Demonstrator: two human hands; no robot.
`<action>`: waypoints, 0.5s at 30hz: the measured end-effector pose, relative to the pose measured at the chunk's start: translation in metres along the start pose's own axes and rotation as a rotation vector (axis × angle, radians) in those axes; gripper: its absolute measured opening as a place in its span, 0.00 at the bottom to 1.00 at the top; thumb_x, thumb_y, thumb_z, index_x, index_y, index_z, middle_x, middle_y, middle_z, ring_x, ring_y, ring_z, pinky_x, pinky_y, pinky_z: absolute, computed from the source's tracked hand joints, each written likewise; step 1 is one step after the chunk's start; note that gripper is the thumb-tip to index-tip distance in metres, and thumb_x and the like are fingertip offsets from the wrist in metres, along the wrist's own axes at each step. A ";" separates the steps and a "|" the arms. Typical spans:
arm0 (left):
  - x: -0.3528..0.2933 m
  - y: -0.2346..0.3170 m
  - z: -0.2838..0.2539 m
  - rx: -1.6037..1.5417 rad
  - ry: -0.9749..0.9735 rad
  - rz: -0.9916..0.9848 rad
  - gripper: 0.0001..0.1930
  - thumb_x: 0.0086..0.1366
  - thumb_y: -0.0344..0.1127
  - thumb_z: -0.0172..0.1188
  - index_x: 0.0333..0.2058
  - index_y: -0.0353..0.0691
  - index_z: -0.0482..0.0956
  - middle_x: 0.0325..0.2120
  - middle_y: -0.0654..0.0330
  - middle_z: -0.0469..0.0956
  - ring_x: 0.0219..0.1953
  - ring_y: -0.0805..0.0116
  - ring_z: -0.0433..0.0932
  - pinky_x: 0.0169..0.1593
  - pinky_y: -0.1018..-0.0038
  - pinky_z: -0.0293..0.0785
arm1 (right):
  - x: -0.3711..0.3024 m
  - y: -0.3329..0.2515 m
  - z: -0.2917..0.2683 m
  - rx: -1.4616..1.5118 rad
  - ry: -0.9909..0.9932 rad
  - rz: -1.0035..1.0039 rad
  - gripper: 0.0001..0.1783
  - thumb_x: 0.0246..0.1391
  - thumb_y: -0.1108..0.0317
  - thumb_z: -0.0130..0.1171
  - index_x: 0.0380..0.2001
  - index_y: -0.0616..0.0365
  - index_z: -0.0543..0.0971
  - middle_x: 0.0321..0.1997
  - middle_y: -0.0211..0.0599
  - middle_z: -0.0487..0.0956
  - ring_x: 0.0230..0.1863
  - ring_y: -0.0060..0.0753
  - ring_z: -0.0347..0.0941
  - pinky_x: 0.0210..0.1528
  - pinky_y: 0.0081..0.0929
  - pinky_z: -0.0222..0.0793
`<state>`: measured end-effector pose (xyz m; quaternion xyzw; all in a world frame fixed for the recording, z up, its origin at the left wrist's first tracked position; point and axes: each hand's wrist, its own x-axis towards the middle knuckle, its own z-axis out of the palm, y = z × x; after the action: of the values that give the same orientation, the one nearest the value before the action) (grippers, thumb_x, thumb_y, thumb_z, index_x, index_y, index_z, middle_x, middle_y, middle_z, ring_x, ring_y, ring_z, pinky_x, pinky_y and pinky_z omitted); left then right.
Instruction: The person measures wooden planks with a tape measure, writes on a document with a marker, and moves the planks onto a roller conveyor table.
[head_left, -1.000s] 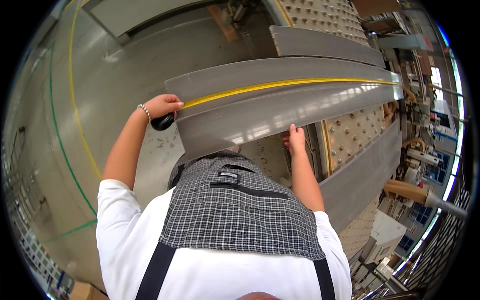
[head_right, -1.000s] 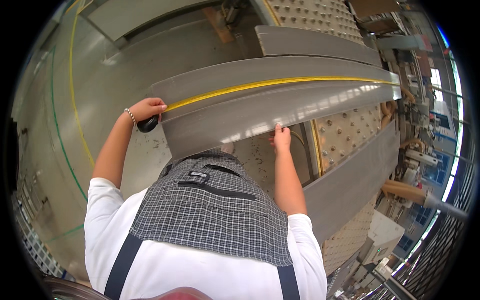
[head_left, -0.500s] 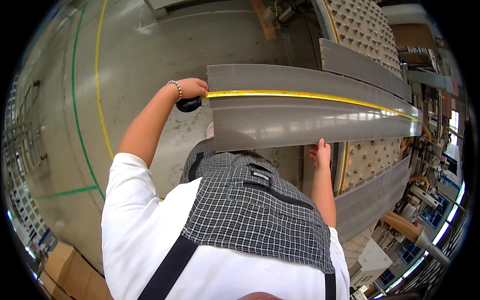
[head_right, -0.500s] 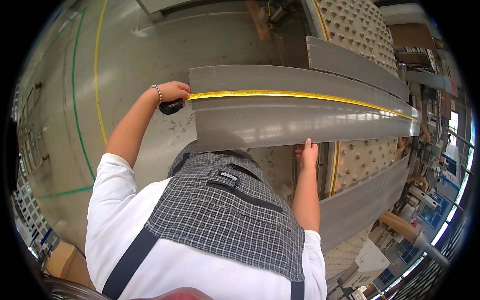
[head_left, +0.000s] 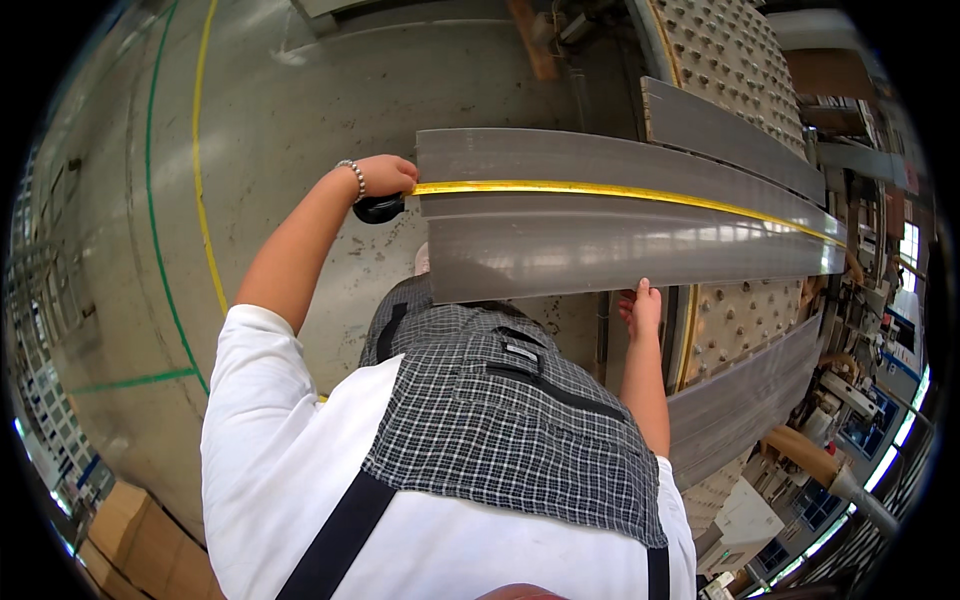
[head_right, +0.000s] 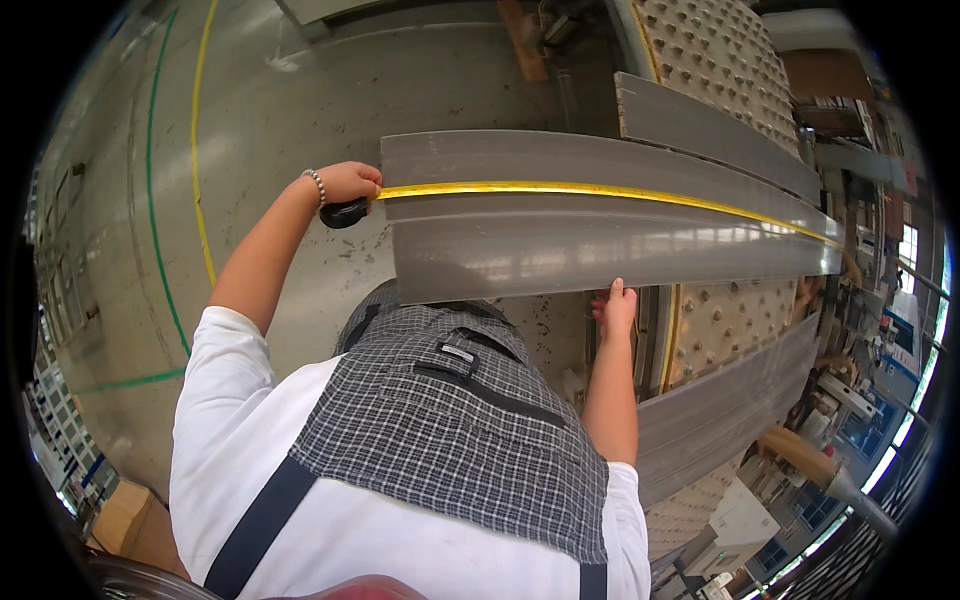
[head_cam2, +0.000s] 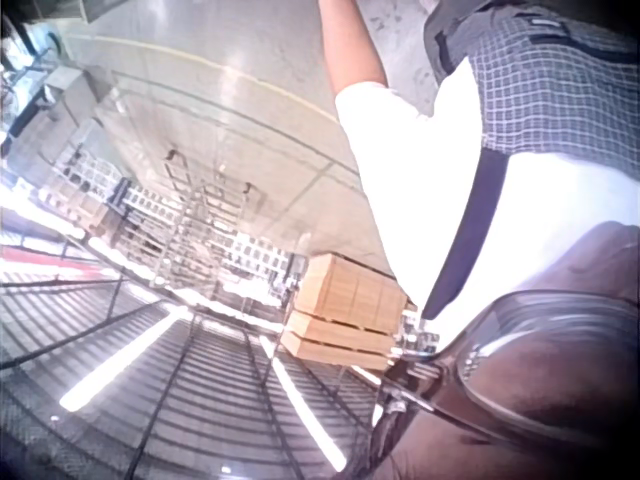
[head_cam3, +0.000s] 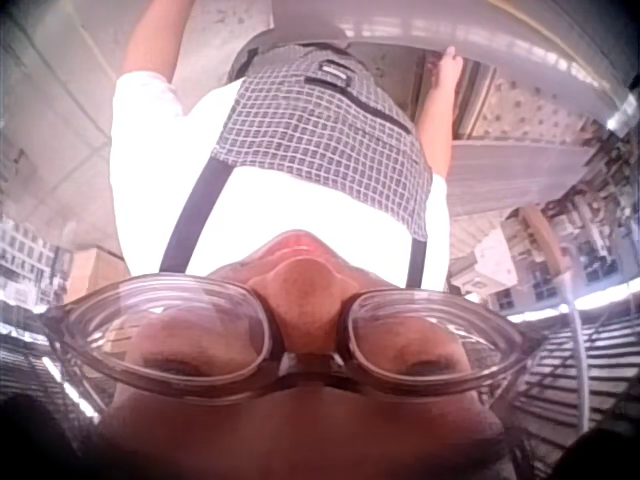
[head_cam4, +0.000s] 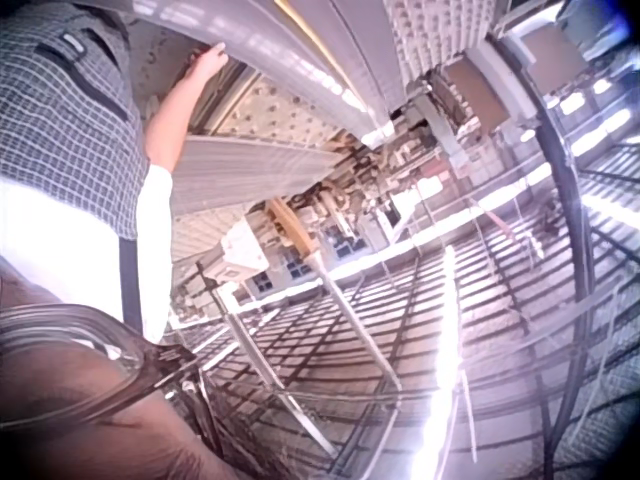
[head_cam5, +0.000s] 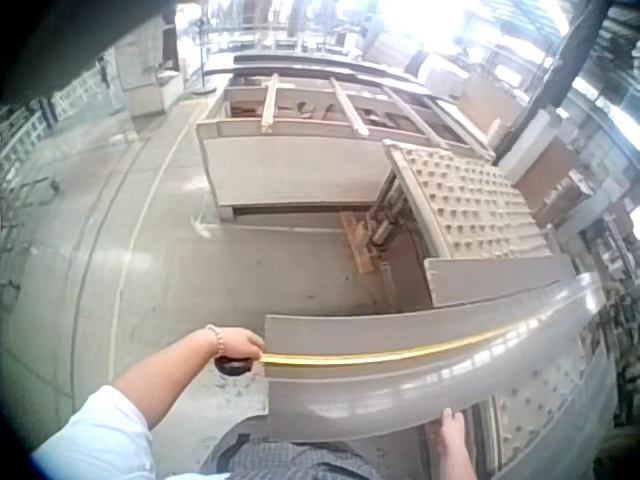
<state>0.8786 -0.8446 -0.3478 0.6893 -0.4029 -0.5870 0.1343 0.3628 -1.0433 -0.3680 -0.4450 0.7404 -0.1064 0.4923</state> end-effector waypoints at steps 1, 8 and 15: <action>0.002 -0.003 -0.001 0.042 0.009 0.049 0.09 0.60 0.35 0.52 0.32 0.37 0.77 0.25 0.61 0.79 0.29 0.71 0.78 0.37 0.71 0.73 | -0.002 0.001 0.003 0.006 0.006 0.002 0.19 0.64 0.49 0.44 0.42 0.54 0.70 0.31 0.36 0.79 0.23 0.26 0.72 0.21 0.25 0.68; -0.013 0.008 0.013 -0.302 -0.180 0.207 0.12 0.69 0.42 0.53 0.32 0.38 0.73 0.21 0.64 0.74 0.23 0.74 0.76 0.31 0.75 0.73 | 0.011 -0.008 0.007 -0.109 0.083 -0.063 0.20 0.62 0.52 0.48 0.36 0.62 0.72 0.27 0.39 0.77 0.18 0.31 0.73 0.16 0.30 0.68; -0.019 0.104 0.056 -0.429 -0.251 0.274 0.11 0.64 0.34 0.55 0.39 0.32 0.78 0.22 0.65 0.76 0.24 0.77 0.72 0.31 0.80 0.69 | 0.010 0.002 -0.004 0.022 0.140 -0.038 0.17 0.62 0.54 0.50 0.39 0.59 0.69 0.27 0.38 0.76 0.17 0.30 0.69 0.16 0.28 0.64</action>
<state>0.7864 -0.8815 -0.2815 0.5061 -0.3723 -0.7159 0.3045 0.3571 -1.0514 -0.3733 -0.4452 0.7632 -0.1546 0.4420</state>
